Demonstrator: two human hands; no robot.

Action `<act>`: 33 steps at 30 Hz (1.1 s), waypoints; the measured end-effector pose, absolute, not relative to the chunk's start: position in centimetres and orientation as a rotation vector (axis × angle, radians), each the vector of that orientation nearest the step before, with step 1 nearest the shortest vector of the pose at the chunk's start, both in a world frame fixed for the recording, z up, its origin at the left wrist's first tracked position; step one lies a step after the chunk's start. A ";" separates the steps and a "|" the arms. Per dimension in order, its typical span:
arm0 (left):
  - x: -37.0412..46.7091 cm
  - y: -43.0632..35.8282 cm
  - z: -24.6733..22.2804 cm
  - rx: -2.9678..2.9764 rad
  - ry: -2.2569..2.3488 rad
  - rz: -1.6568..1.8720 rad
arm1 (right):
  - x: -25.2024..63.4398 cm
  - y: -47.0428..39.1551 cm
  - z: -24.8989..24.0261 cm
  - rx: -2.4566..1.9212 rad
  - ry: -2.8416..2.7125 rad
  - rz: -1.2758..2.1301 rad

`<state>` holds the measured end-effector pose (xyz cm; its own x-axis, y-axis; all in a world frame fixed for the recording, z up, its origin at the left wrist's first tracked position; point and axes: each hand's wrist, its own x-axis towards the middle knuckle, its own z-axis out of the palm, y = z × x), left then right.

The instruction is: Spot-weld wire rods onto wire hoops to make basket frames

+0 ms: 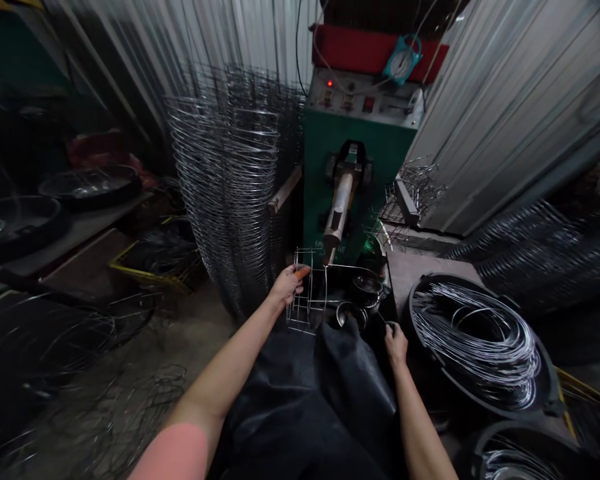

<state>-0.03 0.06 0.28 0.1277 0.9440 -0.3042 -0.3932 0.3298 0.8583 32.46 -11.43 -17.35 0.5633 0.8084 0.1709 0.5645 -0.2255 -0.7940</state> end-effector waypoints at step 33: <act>-0.1 0.4 -0.2 0.681 0.980 1.085 | 23.2 -2.0 -2.3 -1.447 -1.881 0.102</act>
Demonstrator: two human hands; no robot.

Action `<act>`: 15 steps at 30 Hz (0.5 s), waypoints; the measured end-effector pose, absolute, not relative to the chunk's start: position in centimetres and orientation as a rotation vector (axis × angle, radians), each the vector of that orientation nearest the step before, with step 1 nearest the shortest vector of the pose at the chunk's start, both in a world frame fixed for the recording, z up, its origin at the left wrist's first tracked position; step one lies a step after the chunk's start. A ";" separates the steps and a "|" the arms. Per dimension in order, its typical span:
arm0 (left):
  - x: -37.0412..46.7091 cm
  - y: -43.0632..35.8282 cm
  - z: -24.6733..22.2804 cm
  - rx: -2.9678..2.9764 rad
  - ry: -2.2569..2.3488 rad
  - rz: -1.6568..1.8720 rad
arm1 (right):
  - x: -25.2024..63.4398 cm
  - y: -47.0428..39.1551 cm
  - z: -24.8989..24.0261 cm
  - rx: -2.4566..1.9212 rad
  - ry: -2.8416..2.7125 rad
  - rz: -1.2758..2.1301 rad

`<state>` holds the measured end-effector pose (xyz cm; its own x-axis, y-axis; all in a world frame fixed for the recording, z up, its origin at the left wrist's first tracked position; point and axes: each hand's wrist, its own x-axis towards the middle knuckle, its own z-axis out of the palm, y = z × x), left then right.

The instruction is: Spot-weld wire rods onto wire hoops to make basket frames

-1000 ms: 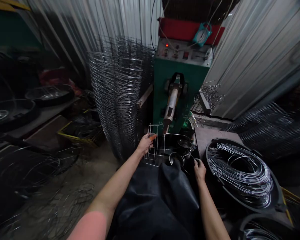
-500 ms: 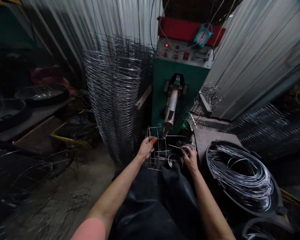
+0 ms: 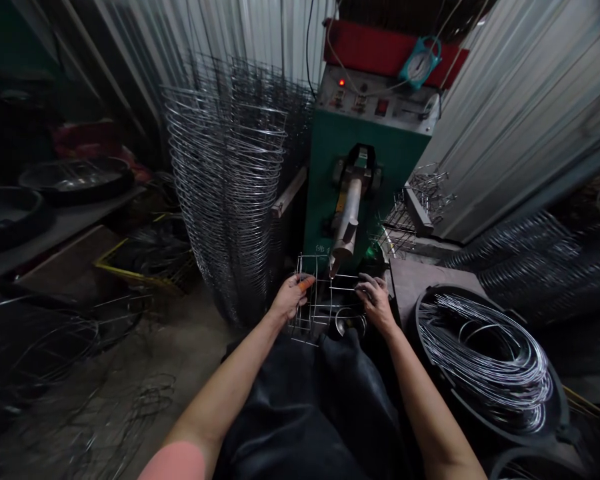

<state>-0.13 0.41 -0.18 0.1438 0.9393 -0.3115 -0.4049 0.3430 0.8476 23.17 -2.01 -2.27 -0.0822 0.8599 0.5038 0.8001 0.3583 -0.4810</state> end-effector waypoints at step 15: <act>0.2 2.9 -0.4 0.628 0.927 1.102 | 24.0 0.7 -1.9 -1.469 -1.928 0.135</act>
<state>0.18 2.88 -0.40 0.1598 0.9374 -0.3094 -0.4658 0.3479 0.8136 24.03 0.69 -1.86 -0.1128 0.8803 0.4609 0.8073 0.3516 -0.4740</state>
